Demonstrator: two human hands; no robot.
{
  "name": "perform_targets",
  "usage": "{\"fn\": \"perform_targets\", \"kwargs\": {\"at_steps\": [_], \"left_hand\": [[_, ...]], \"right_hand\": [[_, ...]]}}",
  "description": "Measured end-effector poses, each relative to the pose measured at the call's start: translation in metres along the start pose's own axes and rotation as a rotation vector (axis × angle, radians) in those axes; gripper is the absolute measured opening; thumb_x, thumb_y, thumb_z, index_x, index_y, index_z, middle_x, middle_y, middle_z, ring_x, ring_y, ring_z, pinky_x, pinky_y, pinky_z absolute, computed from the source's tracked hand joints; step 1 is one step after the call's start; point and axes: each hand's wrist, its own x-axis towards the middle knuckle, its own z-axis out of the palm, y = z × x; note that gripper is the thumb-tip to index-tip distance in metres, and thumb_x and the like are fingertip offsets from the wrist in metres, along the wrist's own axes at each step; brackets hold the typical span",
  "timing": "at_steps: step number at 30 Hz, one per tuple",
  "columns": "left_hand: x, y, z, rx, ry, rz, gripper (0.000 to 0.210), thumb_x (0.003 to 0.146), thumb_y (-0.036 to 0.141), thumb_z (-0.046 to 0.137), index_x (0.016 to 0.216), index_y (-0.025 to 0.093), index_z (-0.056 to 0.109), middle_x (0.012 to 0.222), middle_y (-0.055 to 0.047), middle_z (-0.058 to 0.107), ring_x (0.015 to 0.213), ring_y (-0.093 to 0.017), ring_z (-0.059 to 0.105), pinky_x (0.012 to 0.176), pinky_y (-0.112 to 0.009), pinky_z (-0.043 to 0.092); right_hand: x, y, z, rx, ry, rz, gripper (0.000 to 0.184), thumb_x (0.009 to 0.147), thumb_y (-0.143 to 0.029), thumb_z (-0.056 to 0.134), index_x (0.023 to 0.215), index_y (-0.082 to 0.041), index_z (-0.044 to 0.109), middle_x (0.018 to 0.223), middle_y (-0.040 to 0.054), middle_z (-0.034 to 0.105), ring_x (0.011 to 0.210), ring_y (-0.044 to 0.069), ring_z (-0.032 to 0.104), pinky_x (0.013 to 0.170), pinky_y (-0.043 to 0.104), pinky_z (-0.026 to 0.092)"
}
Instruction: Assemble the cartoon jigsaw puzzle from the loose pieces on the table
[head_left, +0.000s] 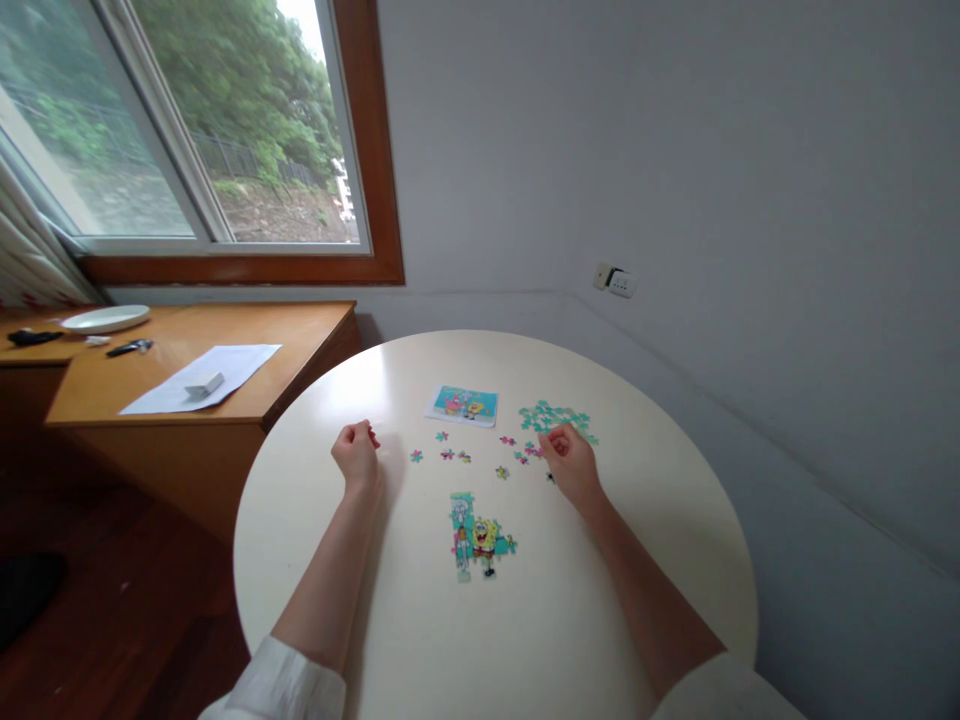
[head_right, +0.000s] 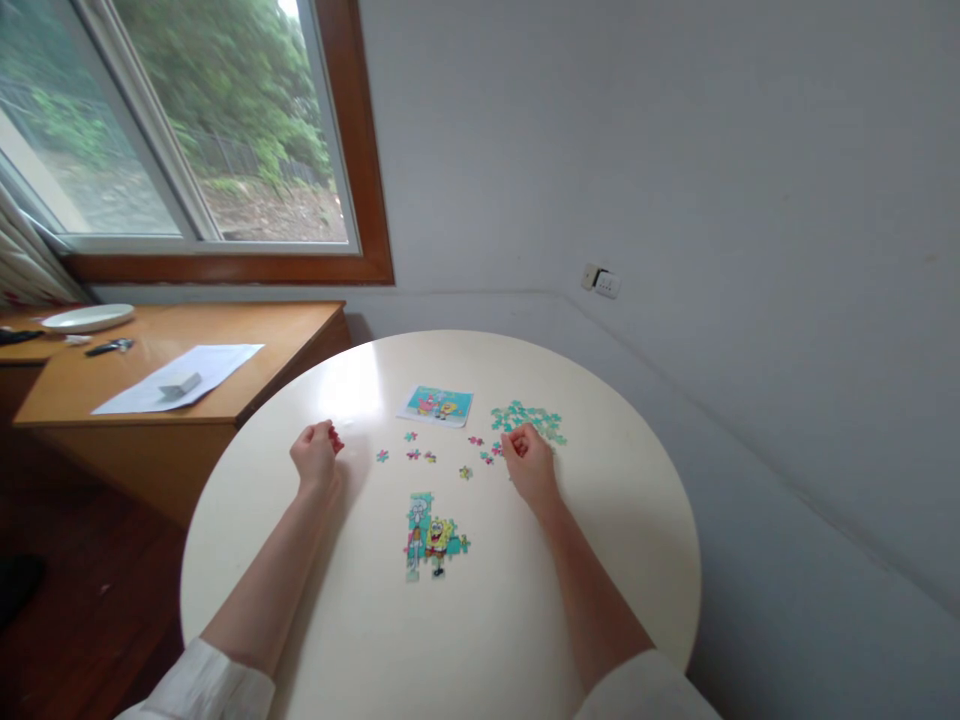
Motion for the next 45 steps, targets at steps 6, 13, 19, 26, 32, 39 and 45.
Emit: {"fn": "perform_targets", "kwargs": {"at_steps": [6,13,19,26,32,39,45], "left_hand": [[0.0,-0.002,0.0,0.009,-0.01,0.015,0.016,0.057,0.028,0.052,0.051,0.015,0.045,0.045,0.006,0.041,0.043,-0.006,0.038,0.045,-0.021,0.033],[-0.002,-0.003,0.002,0.007,-0.017,0.017,0.015,0.058,0.027,0.052,0.05,0.015,0.045,0.044,0.007,0.04,0.042,-0.006,0.037,0.044,-0.021,0.033],[-0.003,-0.002,0.004,0.019,-0.023,0.023,0.017,0.059,0.026,0.051,0.049,0.016,0.042,0.044,0.006,0.039,0.043,-0.006,0.036,0.044,-0.02,0.032],[-0.005,-0.01,0.002,0.102,-0.058,0.09,0.017,0.062,0.025,0.049,0.051,0.017,0.041,0.045,0.006,0.039,0.043,-0.007,0.036,0.045,-0.021,0.03],[-0.006,-0.013,0.0,0.147,-0.086,0.134,0.019,0.064,0.025,0.05,0.05,0.017,0.039,0.046,0.006,0.038,0.044,-0.007,0.036,0.045,-0.021,0.029],[-0.004,-0.014,0.0,0.16,-0.084,0.144,0.019,0.064,0.025,0.05,0.05,0.017,0.039,0.045,0.006,0.039,0.044,-0.007,0.035,0.045,-0.021,0.029],[-0.004,-0.016,0.0,0.159,-0.089,0.153,0.02,0.064,0.026,0.05,0.05,0.017,0.039,0.046,0.006,0.038,0.045,-0.007,0.035,0.044,-0.02,0.029]], "right_hand": [[-0.001,-0.004,-0.002,-0.023,0.003,0.044,0.024,0.064,-0.034,0.056,0.054,-0.02,0.04,0.043,-0.0061,0.042,0.041,0.008,0.038,0.041,0.021,0.03],[-0.002,-0.005,-0.005,-0.142,0.021,-0.031,0.026,0.062,-0.026,0.053,0.049,-0.02,0.031,0.043,-0.0083,0.032,0.042,0.007,0.032,0.044,0.021,0.027],[-0.002,-0.007,-0.004,-0.13,0.05,-0.025,0.025,0.063,-0.031,0.054,0.05,-0.02,0.036,0.045,-0.0074,0.036,0.044,0.008,0.034,0.045,0.022,0.028],[-0.002,-0.007,-0.001,-0.068,0.032,0.005,0.029,0.06,-0.04,0.062,0.053,-0.019,0.042,0.046,-0.0065,0.04,0.045,0.008,0.036,0.044,0.022,0.03],[-0.002,-0.01,0.0,-0.053,0.038,0.025,0.033,0.057,-0.044,0.063,0.053,-0.02,0.04,0.045,-0.0068,0.038,0.044,0.008,0.034,0.042,0.022,0.027],[-0.002,-0.007,-0.002,-0.187,0.066,-0.03,0.031,0.062,-0.039,0.058,0.052,-0.021,0.034,0.043,-0.0078,0.033,0.042,0.008,0.031,0.043,0.023,0.026],[-0.002,-0.006,-0.002,-0.212,0.035,-0.077,0.03,0.064,-0.036,0.056,0.053,-0.022,0.031,0.045,-0.0082,0.03,0.043,0.008,0.029,0.044,0.022,0.025]]}}
